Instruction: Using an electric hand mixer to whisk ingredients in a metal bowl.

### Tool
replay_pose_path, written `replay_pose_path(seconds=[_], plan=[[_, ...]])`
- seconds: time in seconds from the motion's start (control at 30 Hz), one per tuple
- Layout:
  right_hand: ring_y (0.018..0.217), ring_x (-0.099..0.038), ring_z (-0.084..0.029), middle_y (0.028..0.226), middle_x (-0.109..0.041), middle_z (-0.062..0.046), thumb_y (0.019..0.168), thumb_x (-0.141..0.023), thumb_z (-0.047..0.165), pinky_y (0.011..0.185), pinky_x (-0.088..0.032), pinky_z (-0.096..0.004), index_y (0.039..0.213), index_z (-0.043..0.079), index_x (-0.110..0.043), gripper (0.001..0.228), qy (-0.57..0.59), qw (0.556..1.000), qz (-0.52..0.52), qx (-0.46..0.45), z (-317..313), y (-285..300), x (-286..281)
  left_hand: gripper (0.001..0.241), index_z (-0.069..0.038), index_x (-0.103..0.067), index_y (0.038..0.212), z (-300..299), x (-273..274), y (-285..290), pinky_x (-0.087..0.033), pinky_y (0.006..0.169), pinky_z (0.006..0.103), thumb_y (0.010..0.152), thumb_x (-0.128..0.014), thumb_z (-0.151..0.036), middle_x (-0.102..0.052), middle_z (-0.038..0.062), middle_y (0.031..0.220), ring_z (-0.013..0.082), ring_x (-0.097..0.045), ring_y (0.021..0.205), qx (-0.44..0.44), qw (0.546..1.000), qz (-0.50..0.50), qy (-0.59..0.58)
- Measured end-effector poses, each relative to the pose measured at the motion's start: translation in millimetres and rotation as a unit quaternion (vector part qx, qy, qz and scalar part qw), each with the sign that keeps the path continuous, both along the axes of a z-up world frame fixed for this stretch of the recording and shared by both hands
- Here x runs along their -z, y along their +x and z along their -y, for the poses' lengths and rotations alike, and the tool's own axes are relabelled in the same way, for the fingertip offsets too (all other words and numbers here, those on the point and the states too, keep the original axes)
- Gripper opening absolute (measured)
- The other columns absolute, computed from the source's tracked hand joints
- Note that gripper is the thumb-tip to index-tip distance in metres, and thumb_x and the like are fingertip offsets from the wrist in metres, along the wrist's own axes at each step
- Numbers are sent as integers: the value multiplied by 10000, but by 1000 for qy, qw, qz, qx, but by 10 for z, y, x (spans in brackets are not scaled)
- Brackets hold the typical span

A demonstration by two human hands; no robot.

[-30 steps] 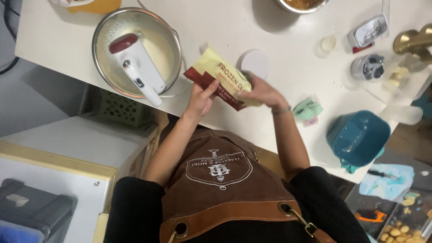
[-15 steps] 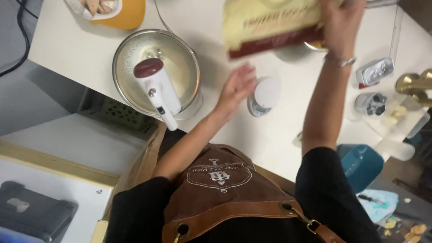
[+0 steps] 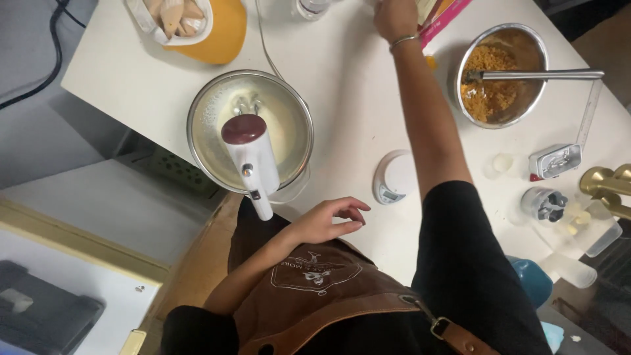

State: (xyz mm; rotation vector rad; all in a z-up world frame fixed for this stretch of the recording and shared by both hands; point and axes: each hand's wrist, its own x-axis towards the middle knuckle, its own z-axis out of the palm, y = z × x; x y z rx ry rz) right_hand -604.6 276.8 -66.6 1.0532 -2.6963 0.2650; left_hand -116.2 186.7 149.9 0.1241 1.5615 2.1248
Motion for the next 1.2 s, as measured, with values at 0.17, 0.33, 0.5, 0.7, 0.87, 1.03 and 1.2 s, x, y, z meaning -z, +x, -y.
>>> replay_pose_path(seconds=[0.17, 0.33, 0.5, 0.7, 0.87, 1.03, 1.2], plan=[[740, -680, -439, 806, -699, -264, 850, -695, 165, 677, -550, -500, 858, -10, -732, 179, -54, 994, 92, 36, 135, 276, -411, 391, -70, -612, 1341, 258, -220, 96, -514, 1064, 366, 976, -683, -191, -752, 64, 1054, 170, -719, 1046, 7, 998, -25, -57], [717, -703, -390, 807, -727, -198, 963, -682, 140, 642, -541, -468, 886, 12, -768, 173, -143, 989, 44, 3, -42, 911, -1400, 136, -77, -782, 1057, 828, -494, 498, -570, 976, 354, 1051, -674, -160, -782, 69, 1076, 166, -717, 1047, 44, 982, -181, -21], [601, -681, -173, 716, -728, -85, 1116, -563, 312, 611, -544, -318, 853, 18, -763, 443, -257, 889, 378, 30, -143, 2575, -1593, 165, 6, -724, 1115, 1530, -23, 1250, -528, 660, 244, 1032, -616, -87, -767, 123, 1041, 104, -639, 694, -166, 980, -65, 86], [788, -735, -179, 909, -764, -117, 1047, -573, 342, 723, -597, -317, 1160, -39, -677, 411, -262, 798, 536, -87, 431, 4437, -2345, 391, -28, -522, 1455, 1825, 908, 1145, -484, 956, 296, 1078, -583, -110, -612, 92, 1199, 171, -585, 1077, -593, 787, 25, -168], [922, -717, -200, 1065, -726, -145, 1028, -666, 297, 803, -600, -333, 1363, -54, -513, 509, -317, 758, 556, -122, 706, 4808, -2241, 516, -92, -385, 1523, 1709, 1508, 1059, -468, 1042, 400, 1065, -533, -277, -477, 85, 1471, 207, -506, 1294, -581, 793, 154, -98], [689, -658, -105, 848, -685, -37, 1057, -586, 256, 584, -541, -264, 1312, 0, -535, 365, -308, 777, 548, -5, 665, 4769, -2051, 399, -83, -477, 1392, 1649, 1543, 984, -533, 903, 420, 1078, -504, -328, -554, 98, 1345, 222, -573, 1139, -592, 786, 175, 10], [550, -572, -68, 732, -613, -1, 1099, -536, 240, 470, -478, -221, 1223, 18, -552, 255, -365, 754, 546, -15, 379, 4642, -2250, 332, -78, -493, 1322, 1697, 1798, 949, -570, 823, 390, 1066, -535, -285, -578, 80, 1257, 197, -605, 1064, -588, 793, 147, 57]])
